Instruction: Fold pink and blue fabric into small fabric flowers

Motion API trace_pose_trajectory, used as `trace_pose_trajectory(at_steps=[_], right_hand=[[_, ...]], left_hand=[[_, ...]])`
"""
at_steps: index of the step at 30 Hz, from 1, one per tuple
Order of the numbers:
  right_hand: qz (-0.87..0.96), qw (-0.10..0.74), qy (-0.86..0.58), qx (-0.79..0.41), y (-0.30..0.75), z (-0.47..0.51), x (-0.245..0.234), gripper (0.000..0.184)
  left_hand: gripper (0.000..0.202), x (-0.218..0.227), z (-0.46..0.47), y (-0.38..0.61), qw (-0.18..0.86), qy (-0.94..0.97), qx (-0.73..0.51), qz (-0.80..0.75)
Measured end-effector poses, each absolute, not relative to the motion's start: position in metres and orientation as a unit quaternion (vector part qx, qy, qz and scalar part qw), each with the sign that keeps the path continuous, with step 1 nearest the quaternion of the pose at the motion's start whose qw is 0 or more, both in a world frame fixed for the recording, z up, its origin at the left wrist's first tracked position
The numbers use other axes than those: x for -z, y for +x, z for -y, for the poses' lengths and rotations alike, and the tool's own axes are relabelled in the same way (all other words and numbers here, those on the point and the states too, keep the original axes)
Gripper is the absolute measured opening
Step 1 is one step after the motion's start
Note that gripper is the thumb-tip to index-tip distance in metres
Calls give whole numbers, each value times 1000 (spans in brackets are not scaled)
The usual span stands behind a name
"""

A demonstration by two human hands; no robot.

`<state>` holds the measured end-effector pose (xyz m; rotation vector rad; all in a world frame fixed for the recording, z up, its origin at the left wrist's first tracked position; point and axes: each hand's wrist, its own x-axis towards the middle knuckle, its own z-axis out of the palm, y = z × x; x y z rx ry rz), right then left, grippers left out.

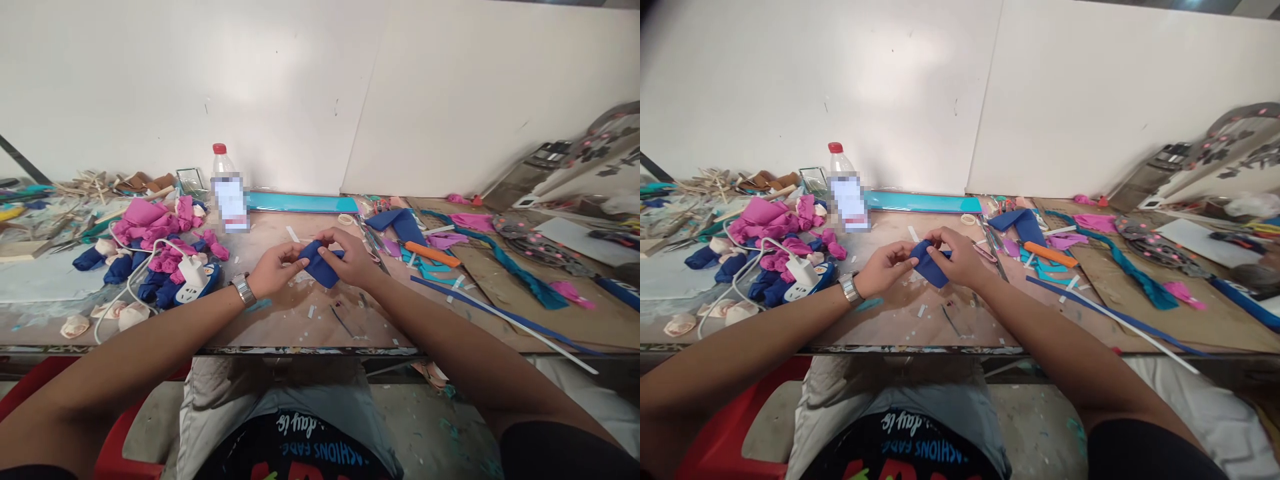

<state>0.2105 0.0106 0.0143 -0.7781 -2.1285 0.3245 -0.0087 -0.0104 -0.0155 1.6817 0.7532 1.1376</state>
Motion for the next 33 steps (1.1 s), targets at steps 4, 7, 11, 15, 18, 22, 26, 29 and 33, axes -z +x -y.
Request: trace_pose_trajectory(at_steps=[4, 7, 11, 15, 18, 22, 26, 29, 33], right_hand=[[857, 396, -301, -133, 210, -8, -16, 19], [866, 378, -306, -116, 209, -7, -17, 18], [871, 368, -309, -104, 210, -7, -17, 18], [866, 374, -319, -95, 210, -8, -17, 17], [867, 370, -322, -90, 210, -7, -17, 17], [854, 389, -331, -93, 211, -9, -16, 18], [846, 409, -331, -90, 213, -12, -14, 18], [838, 426, -328, -90, 213, -13, -12, 19], [825, 450, -328, -91, 212, -13, -13, 18]], left_hand=[[27, 20, 9, -10, 449, 716, -422, -328], [19, 24, 7, -12, 452, 730, -383, -340], [20, 25, 7, -13, 407, 768, -345, -354], [34, 18, 10, -13, 381, 761, -371, -373], [29, 13, 11, -14, 378, 750, -399, -369], [21, 14, 10, -15, 361, 750, -380, -404], [16, 16, 10, -14, 368, 739, -407, -391], [12, 15, 10, -13, 360, 741, -443, -355], [11, 14, 12, -12, 331, 754, -457, -337]])
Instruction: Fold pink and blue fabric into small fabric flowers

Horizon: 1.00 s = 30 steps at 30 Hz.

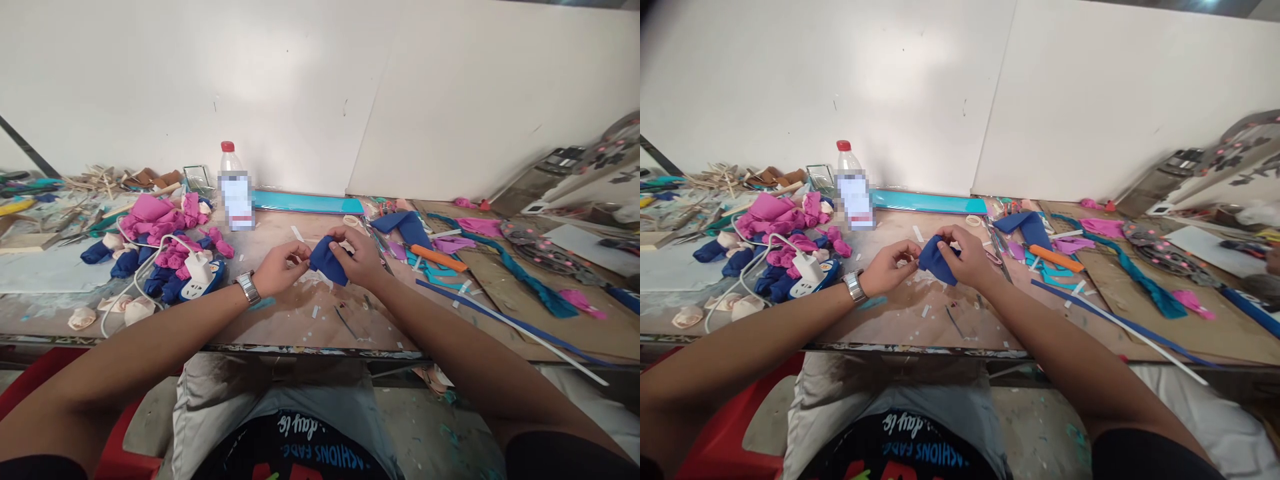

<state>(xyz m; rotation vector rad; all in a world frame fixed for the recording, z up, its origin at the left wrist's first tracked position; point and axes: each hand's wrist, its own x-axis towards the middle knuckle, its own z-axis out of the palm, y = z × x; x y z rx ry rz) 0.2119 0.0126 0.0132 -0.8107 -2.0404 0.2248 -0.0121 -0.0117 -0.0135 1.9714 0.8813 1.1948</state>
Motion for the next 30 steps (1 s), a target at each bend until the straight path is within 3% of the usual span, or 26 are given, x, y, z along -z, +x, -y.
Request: trace_pose_trajectory(at_steps=[19, 25, 30], right_hand=[[817, 458, -333, -113, 211, -12, -12, 18], [878, 357, -306, -89, 211, -10, -16, 23], [896, 333, -283, -75, 206, -3, -20, 26]], left_hand=[[6, 17, 11, -12, 356, 738, -442, -366], [21, 18, 9, -13, 373, 710, -497, -332], [35, 19, 11, -11, 354, 720, -513, -305]])
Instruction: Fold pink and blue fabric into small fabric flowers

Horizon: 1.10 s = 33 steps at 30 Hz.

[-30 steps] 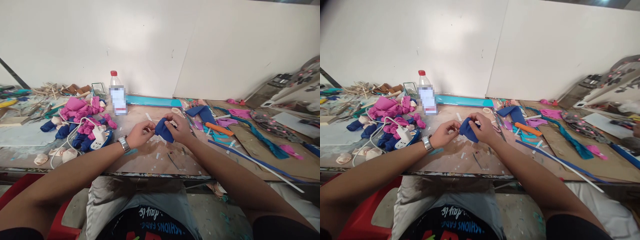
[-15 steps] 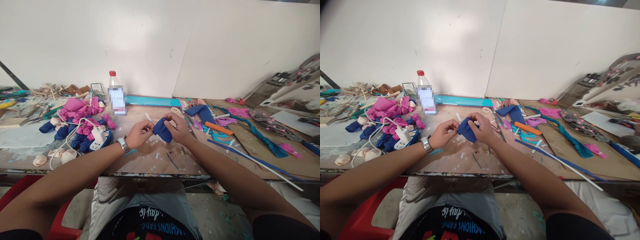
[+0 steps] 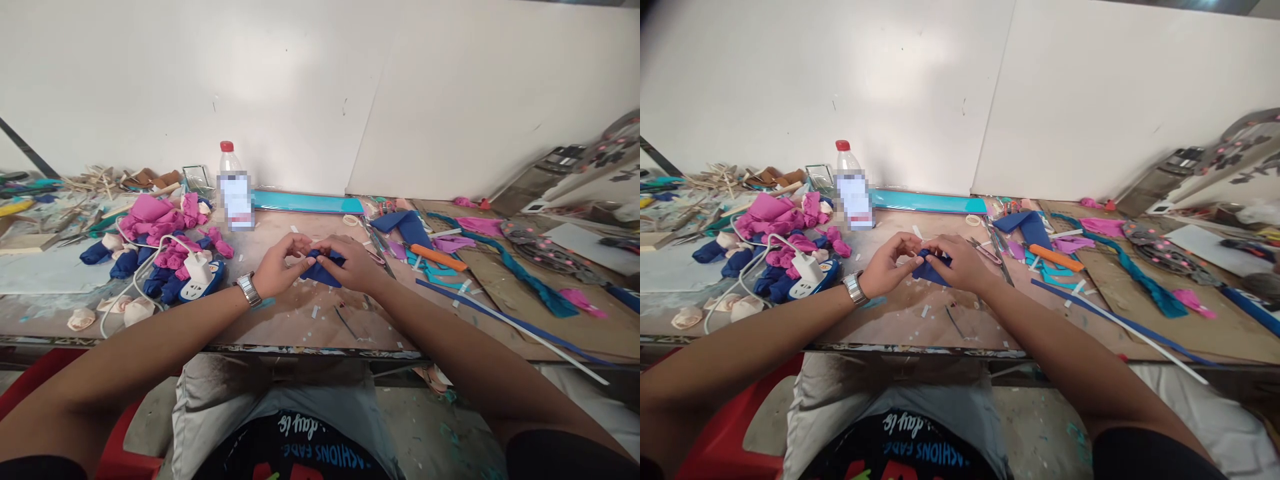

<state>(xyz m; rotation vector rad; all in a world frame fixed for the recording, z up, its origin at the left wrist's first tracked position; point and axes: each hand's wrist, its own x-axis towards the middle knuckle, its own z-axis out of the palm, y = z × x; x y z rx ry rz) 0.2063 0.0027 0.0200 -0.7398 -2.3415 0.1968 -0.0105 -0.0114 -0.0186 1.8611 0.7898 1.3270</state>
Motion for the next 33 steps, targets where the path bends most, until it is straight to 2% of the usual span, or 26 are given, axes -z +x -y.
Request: trace_pose_trajectory(at_steps=[8, 14, 23, 33], right_hand=[[892, 352, -273, -78, 205, 0, -18, 27], [859, 402, -297, -110, 205, -1, -15, 24], [860, 393, -312, -93, 204, -1, -17, 25], [857, 404, -311, -73, 204, -4, -11, 22]], left_hand=[[33, 18, 13, -9, 390, 702, -524, -283], [31, 14, 13, -8, 402, 679, -544, -285], [32, 13, 13, -8, 432, 670, -533, -283], [32, 16, 13, -9, 410, 687, -523, -293]])
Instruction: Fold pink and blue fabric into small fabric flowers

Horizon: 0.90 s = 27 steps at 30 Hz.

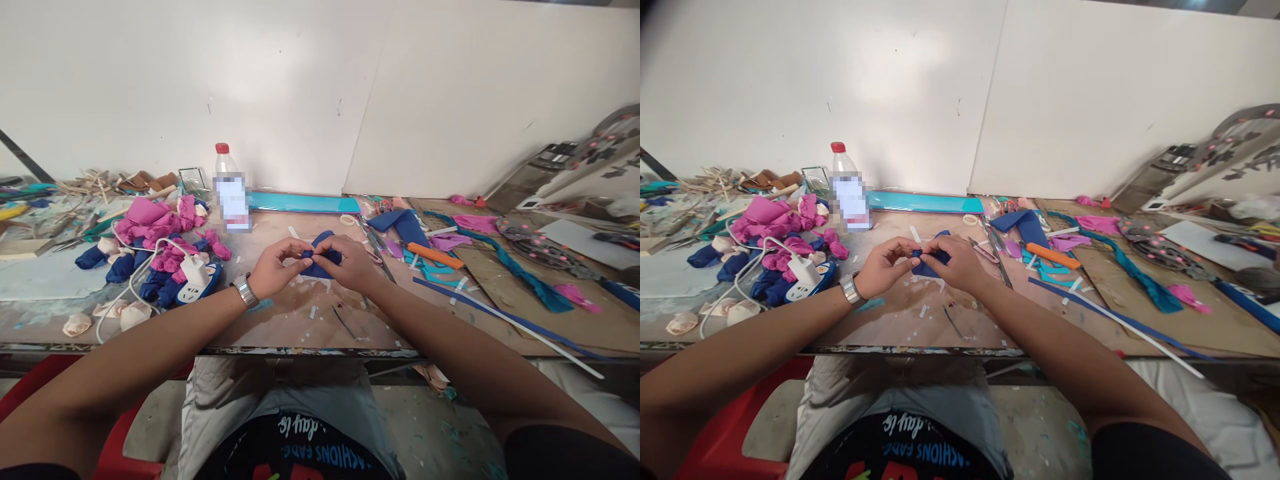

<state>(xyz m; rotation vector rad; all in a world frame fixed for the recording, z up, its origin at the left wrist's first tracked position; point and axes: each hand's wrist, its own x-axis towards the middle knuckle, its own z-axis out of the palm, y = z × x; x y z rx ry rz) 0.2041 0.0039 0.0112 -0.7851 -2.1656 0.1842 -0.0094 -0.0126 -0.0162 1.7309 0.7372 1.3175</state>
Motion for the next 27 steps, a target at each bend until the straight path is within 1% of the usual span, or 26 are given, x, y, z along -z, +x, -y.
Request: trace_pose_trajectory(at_steps=[5, 11, 20, 27], right_hand=[[856, 400, -319, -75, 205, -5, -12, 26], [865, 391, -305, -80, 205, -4, -16, 23], [858, 403, -311, -67, 205, -4, -13, 20], [858, 401, -314, -66, 204, -4, -12, 22]], left_hand=[[32, 17, 11, -10, 422, 679, -525, -293], [36, 20, 8, -10, 443, 666, -525, -291], [34, 22, 9, -11, 434, 689, -511, -275], [36, 15, 14, -9, 419, 703, -497, -289]])
